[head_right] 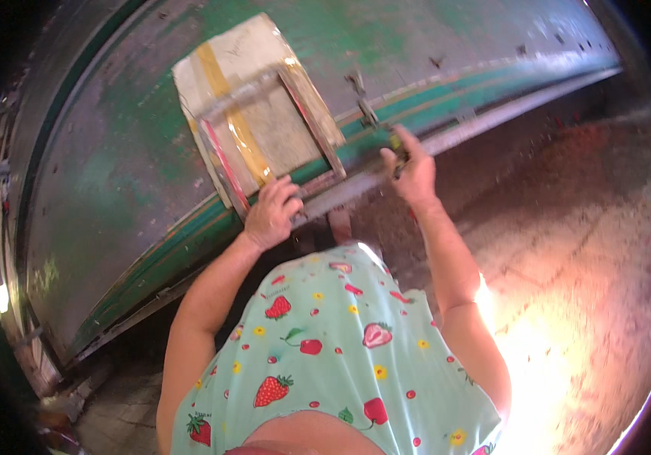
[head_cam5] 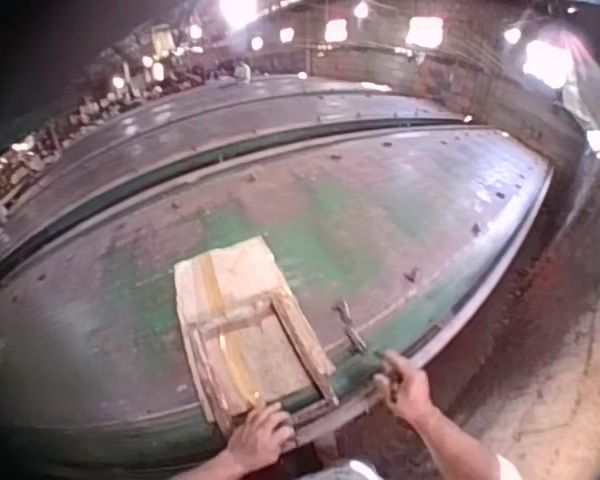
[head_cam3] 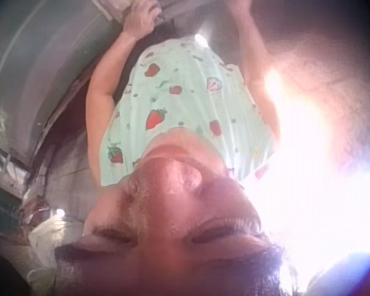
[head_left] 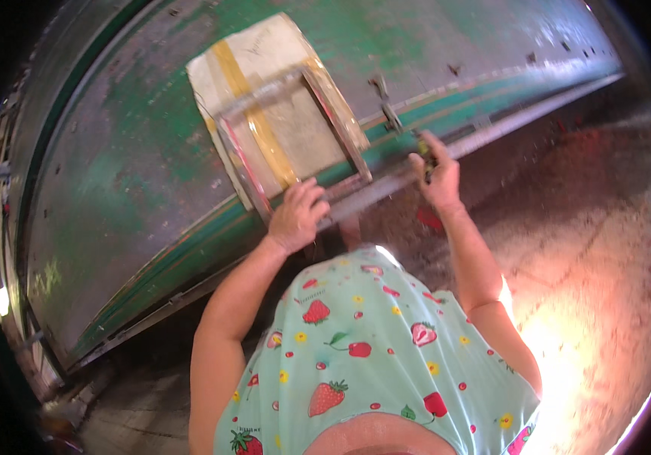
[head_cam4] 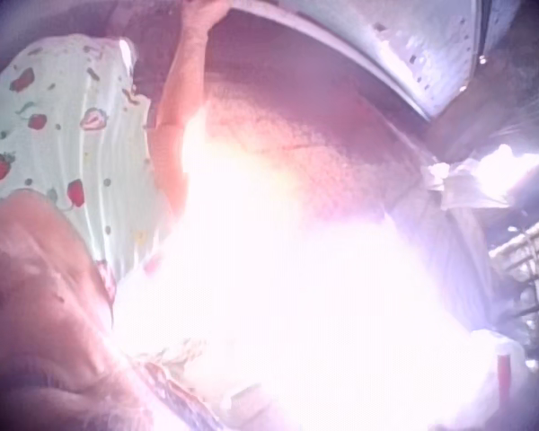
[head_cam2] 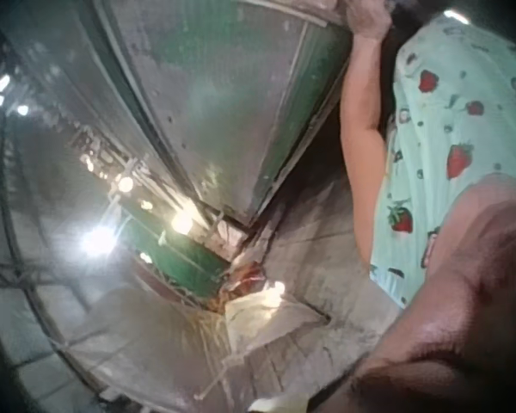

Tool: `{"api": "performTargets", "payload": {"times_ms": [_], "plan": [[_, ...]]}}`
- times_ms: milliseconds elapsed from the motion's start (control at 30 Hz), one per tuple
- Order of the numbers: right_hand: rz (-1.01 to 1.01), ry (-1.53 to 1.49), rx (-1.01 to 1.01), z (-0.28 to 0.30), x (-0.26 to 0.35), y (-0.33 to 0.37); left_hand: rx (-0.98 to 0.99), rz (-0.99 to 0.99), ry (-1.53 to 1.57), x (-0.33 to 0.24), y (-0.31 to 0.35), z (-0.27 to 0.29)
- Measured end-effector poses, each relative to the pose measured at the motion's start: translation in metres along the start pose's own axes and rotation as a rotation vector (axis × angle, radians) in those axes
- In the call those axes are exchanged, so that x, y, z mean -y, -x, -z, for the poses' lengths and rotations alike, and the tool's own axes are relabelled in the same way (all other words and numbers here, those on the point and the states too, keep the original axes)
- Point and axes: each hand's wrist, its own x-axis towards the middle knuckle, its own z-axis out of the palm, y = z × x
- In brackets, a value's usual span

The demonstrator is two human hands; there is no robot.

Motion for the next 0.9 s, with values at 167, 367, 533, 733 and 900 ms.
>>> {"api": "performTargets", "payload": {"times_ms": [167, 367, 533, 733, 900], "plan": [[0.226, 0.09, 0.15, -0.049, 0.06, 0.118, -0.068, -0.01, 0.027, 0.001, 0.002, 0.0], [0.259, 0.236, 0.049, -0.098, 0.099, 0.169, 0.007, -0.031, -0.05, 0.0, 0.0, 0.005], [0.34, 0.39, -0.011, -0.112, 0.095, 0.174, -0.011, -0.041, -0.046, 0.001, 0.001, -0.001], [0.398, 0.391, -0.055, -0.115, 0.069, 0.171, -0.006, -0.043, -0.067, 0.001, 0.0, 0.001], [-0.458, -0.607, 0.215, -0.141, 0.043, 0.187, -0.046, -0.059, -0.061, 0.002, 0.001, -0.002]]}}
